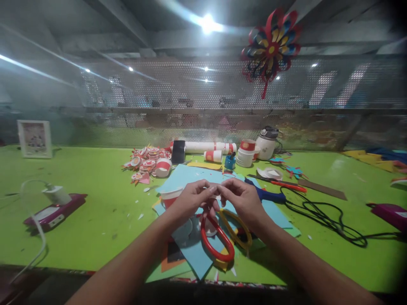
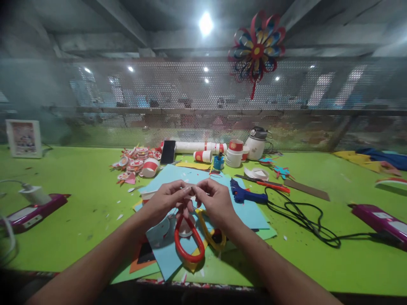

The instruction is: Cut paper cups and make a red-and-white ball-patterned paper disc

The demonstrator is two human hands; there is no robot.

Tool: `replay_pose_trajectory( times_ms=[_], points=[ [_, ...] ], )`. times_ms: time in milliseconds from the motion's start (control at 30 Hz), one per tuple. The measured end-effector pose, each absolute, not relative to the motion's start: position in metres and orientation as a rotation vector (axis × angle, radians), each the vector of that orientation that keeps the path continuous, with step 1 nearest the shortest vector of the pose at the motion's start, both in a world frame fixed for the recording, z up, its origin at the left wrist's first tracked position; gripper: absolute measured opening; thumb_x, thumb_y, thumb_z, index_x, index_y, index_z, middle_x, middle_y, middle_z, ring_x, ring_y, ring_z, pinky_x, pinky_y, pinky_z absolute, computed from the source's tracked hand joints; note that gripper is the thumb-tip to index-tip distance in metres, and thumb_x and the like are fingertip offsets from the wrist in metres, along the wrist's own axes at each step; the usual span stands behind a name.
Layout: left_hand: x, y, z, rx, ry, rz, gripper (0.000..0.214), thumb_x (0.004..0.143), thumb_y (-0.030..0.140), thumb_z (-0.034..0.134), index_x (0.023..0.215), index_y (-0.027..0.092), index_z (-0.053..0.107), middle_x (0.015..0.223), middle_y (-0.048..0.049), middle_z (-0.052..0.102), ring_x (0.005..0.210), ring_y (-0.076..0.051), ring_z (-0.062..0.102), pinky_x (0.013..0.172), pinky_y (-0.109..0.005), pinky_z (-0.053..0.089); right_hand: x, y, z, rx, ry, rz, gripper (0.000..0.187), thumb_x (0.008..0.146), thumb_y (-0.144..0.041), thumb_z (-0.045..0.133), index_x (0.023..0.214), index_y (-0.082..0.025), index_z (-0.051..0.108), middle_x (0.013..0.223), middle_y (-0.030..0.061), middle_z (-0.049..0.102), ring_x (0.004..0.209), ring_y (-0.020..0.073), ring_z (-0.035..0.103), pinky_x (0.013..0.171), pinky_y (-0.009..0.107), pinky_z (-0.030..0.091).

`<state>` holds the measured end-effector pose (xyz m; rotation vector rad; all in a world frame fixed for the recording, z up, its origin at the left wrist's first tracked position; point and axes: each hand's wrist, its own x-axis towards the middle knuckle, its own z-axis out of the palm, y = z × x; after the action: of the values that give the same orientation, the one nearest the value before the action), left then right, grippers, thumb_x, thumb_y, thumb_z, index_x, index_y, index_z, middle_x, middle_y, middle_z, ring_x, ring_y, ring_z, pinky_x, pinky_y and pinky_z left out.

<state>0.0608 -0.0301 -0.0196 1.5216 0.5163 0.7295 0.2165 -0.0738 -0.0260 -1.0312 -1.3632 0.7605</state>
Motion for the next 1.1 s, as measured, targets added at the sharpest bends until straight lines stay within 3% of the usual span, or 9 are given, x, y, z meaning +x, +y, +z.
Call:
replay_pose_trajectory(
  times_ms=[133, 500, 1100],
  points=[
    [0.062, -0.0315, -0.0205, 1.548, 0.528, 0.8, 0.027, 0.086, 0.041, 0.051, 0.081, 0.014, 0.05, 0.059, -0.0037, 0.065, 0.041, -0.012, 0.057, 0.037, -0.019, 0.039, 0.2134, -0.0739, -0.0282, -1.023, -1.345, 0.714, 0.019, 0.079, -0.033, 0.065, 0.073, -0.015, 0.061, 0.059, -0.0023, 0.057, 0.053, 0.0098, 0.053, 0.054, 0.024, 0.043],
    [0.0628, -0.0347, -0.027, 1.96, 0.62, 1.063, 0.029, 0.091, 0.039, 0.044, 0.081, 0.013, 0.055, 0.057, -0.0006, 0.059, 0.046, -0.009, 0.053, 0.048, -0.02, 0.042, 0.2103, -0.0771, -0.029, -0.984, -1.346, 0.637, 0.019, 0.079, -0.032, 0.065, 0.073, -0.015, 0.061, 0.062, -0.0005, 0.057, 0.054, 0.0102, 0.053, 0.052, 0.023, 0.044],
    [0.0606, -0.0292, -0.0277, 1.809, 0.517, 0.999, 0.026, 0.087, 0.039, 0.05, 0.077, 0.014, 0.053, 0.055, -0.0001, 0.059, 0.041, -0.007, 0.051, 0.041, -0.017, 0.039, 0.2114, -0.0799, -0.0255, -0.936, -1.384, 0.684, 0.018, 0.08, -0.032, 0.064, 0.074, -0.016, 0.06, 0.06, -0.0017, 0.058, 0.053, 0.011, 0.054, 0.054, 0.025, 0.044]
  ],
)
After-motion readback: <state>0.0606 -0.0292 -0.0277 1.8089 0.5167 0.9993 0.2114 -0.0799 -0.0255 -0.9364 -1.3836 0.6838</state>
